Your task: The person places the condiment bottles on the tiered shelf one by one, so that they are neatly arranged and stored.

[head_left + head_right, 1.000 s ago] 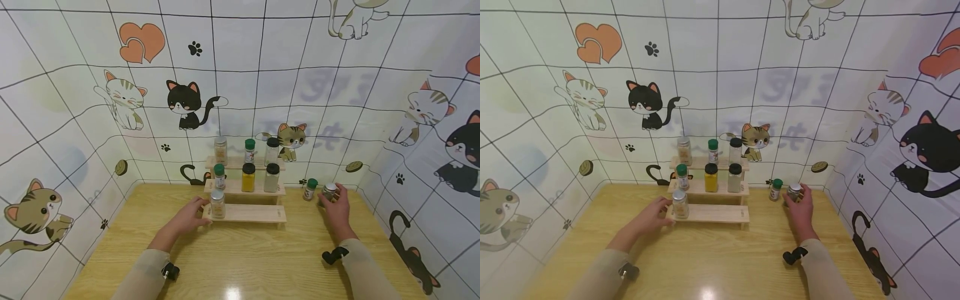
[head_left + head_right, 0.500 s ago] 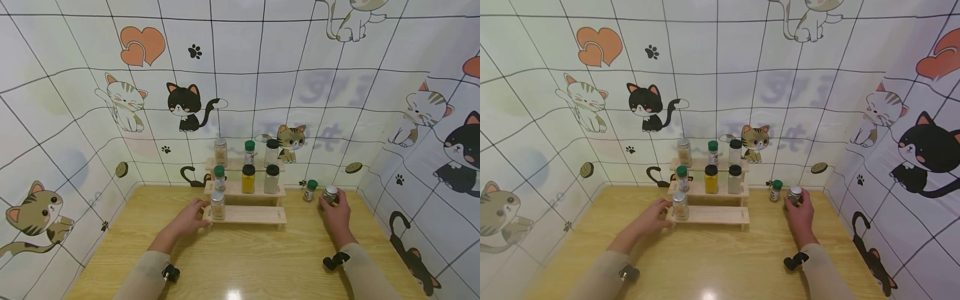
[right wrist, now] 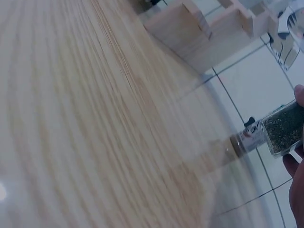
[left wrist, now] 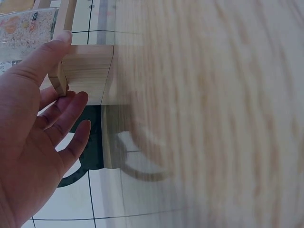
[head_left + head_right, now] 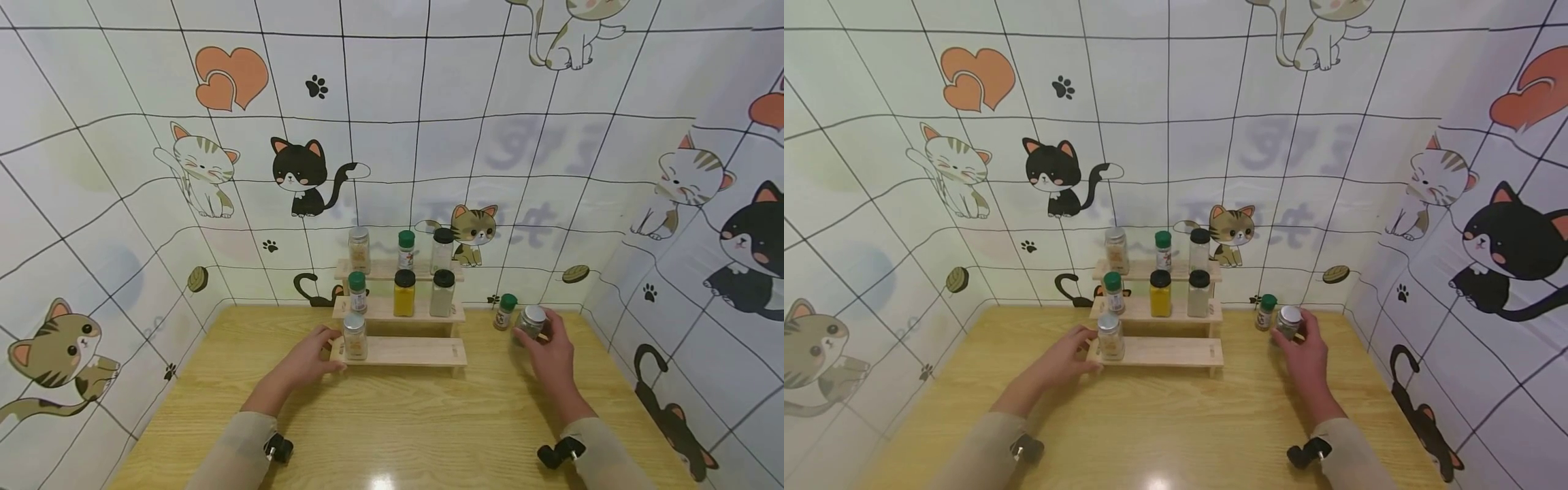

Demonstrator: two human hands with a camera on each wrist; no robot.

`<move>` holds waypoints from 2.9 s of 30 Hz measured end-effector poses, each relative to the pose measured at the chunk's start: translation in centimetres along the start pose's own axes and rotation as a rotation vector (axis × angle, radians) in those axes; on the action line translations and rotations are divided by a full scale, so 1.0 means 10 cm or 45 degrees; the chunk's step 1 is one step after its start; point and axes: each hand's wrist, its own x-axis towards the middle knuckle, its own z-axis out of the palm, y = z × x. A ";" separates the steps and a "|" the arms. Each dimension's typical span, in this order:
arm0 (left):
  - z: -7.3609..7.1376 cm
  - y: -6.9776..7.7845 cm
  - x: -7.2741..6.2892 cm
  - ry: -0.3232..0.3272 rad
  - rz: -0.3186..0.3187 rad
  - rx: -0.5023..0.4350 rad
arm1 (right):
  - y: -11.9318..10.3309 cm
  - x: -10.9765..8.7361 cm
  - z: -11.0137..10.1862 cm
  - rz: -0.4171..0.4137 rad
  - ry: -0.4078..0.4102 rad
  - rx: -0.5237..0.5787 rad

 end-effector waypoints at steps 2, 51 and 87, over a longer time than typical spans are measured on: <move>0.00 0.00 0.00 0.001 0.001 0.008 | -0.08 -0.04 0.00 -0.047 -0.017 0.001; -0.02 -0.01 0.00 -0.007 0.016 0.009 | -1.27 -0.62 1.30 -0.263 -0.595 0.238; 0.01 -0.08 0.02 -0.005 0.013 -0.004 | -1.33 -0.69 1.62 -0.260 -0.612 0.150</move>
